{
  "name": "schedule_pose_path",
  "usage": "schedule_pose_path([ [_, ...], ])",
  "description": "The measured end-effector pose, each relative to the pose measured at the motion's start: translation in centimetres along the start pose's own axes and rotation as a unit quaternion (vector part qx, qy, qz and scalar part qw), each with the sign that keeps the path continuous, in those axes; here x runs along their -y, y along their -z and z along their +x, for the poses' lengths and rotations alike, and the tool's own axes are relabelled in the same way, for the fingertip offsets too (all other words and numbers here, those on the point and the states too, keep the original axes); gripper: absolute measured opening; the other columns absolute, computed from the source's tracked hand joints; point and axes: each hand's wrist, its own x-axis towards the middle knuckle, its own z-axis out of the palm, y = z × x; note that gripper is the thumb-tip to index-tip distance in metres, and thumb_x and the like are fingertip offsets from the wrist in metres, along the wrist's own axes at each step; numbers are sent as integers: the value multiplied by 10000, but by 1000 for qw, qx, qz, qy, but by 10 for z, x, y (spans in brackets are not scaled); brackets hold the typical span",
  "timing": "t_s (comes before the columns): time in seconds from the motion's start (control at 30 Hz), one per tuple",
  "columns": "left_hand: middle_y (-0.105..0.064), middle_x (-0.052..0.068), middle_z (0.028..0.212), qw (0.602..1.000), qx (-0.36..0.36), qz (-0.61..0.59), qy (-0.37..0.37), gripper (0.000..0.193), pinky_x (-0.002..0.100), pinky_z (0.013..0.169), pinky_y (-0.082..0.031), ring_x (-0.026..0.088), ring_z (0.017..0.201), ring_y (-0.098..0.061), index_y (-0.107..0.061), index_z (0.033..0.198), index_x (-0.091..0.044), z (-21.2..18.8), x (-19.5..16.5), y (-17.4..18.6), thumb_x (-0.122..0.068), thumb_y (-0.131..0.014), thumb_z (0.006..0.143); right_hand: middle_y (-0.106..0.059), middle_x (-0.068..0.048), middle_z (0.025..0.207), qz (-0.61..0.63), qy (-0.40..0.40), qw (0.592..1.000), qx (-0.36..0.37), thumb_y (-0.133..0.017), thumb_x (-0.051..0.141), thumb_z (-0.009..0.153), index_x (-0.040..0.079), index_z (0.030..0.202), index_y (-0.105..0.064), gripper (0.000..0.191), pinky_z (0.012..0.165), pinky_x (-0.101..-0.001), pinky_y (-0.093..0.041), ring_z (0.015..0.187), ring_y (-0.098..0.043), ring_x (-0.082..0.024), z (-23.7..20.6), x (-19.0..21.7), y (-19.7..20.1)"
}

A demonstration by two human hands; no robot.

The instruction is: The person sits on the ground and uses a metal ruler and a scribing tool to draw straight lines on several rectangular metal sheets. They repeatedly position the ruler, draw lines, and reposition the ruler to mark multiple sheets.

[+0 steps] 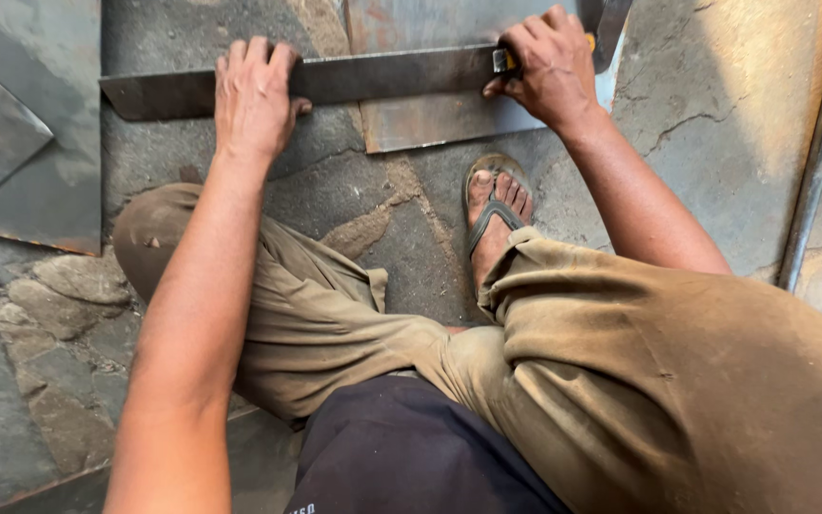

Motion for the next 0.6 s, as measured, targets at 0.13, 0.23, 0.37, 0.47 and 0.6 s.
schedule_pose_path([
  [0.13, -629, 124, 1170, 1000, -5, 8, -8, 544, 494, 990, -441, 334, 1136, -568, -676, 1196, -86, 0, 0, -4, -254, -936, 749, -672, 0, 1044, 5, -35, 999, 7, -861, 601, 710, 142, 1158, -728, 655, 871, -391, -450, 1094, -550, -225, -5, 3, -7],
  [0.23, -632, 131, 1186, 1000, 15, 24, -2, 571, 478, 981, -449, 318, 1130, -578, -677, 1208, -70, 2, -1, -10, -294, -934, 750, -680, -11, 1085, -9, -68, 997, 27, -879, 579, 698, 137, 1119, -728, 629, 857, -400, -458, 1078, -562, -232, -8, 1, -9],
  [0.37, -637, 126, 1169, 1000, 0, 22, -10, 559, 480, 986, -448, 312, 1137, -584, -689, 1188, -85, 5, -3, -18, -306, -938, 739, -681, -30, 1070, 22, -60, 998, 2, -928, 503, 676, 120, 1088, -718, 600, 905, -431, -462, 1123, -571, -280, -11, -2, -4],
  [0.47, -640, 130, 1166, 1000, -1, 4, 3, 565, 486, 989, -445, 311, 1126, -585, -695, 1191, -86, 5, -4, -19, -296, -942, 729, -683, -41, 1111, 31, -57, 998, -9, -945, 483, 684, 114, 1055, -706, 575, 906, -445, -462, 1140, -588, -290, -9, -2, 1],
  [0.6, -646, 129, 1161, 1000, -6, -13, 9, 543, 496, 991, -441, 316, 1134, -584, -702, 1184, -88, 5, -4, -16, -275, -947, 737, -679, -51, 1104, 41, -46, 998, -14, -951, 465, 701, 103, 1074, -702, 576, 910, -448, -468, 1133, -602, -302, -6, 0, 5],
])
